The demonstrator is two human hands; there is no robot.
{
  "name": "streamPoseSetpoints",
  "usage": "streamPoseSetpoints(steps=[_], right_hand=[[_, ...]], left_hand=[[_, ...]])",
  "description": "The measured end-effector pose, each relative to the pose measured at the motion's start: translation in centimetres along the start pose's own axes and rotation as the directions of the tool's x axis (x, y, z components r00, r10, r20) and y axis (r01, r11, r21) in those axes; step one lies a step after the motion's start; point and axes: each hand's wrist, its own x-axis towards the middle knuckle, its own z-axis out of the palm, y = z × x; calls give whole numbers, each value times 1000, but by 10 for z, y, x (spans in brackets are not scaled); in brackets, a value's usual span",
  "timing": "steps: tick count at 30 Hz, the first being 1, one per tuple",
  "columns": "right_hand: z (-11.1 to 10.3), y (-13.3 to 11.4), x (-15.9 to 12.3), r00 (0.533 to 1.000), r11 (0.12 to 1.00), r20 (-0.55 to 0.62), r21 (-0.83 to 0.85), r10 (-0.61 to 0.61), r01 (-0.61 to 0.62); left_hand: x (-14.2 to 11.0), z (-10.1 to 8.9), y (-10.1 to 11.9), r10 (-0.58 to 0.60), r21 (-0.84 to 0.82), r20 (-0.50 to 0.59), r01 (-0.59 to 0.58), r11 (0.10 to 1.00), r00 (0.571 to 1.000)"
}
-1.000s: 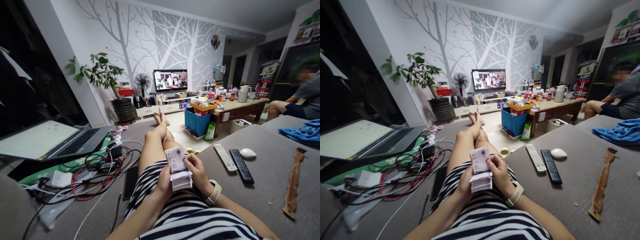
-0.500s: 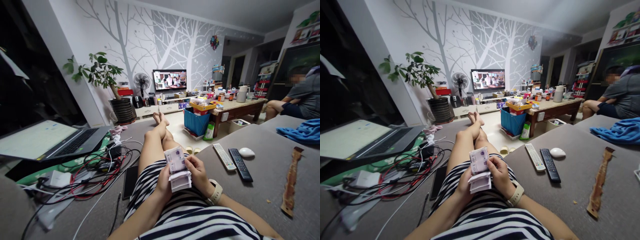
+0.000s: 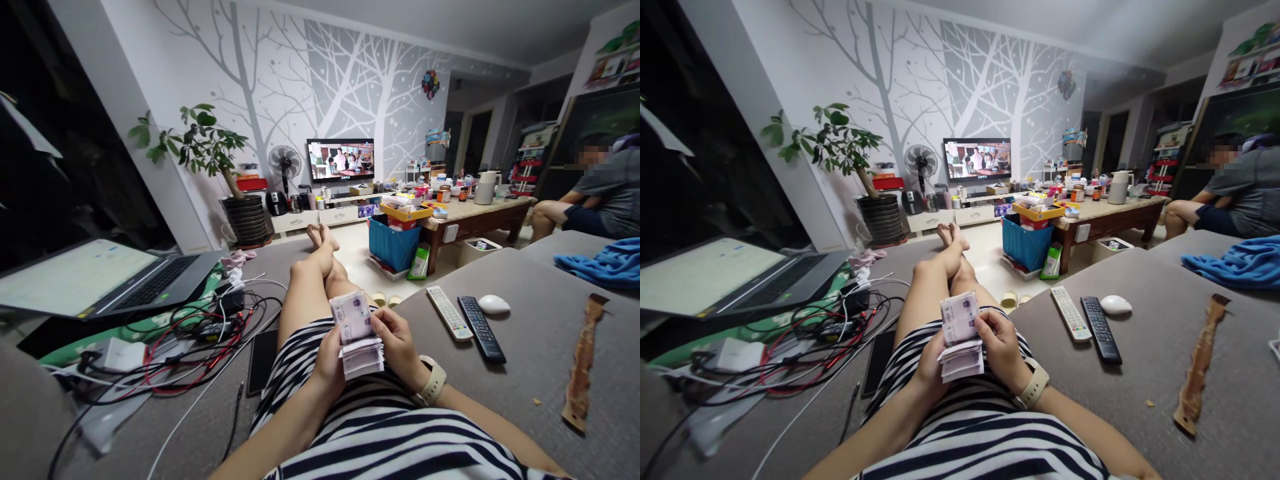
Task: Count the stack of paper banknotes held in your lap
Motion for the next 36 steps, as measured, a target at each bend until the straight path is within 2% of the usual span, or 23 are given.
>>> streamPoseSetpoints(steps=[4,7,13,17,21,27,31,36], right_hand=[[-2,4,0,1000,1000,8,-24,-16,16],[-2,7,2,1000,1000,0,-22,-12,12],[-3,15,9,989,996,-117,-20,88,-90],[-3,19,11,982,991,-135,-13,128,-131],[-3,20,10,984,992,-137,-32,117,-123],[-3,16,4,990,998,-133,-49,44,-51],[-2,12,2,996,998,-92,-57,17,-22],[-1,9,1,995,998,-96,-64,23,-29]], left_hand=[[1,2,1,-51,-59,-8,50,997,999],[0,4,2,-46,-54,-16,45,998,999],[-6,6,5,-28,19,-31,28,999,999],[-8,7,6,-46,31,-28,47,998,999],[-7,7,4,-47,24,-51,48,999,998],[0,5,1,-60,-88,-1,60,994,998],[3,5,-1,-58,-79,-51,54,995,997],[4,4,-2,-57,-65,-74,53,997,996]])
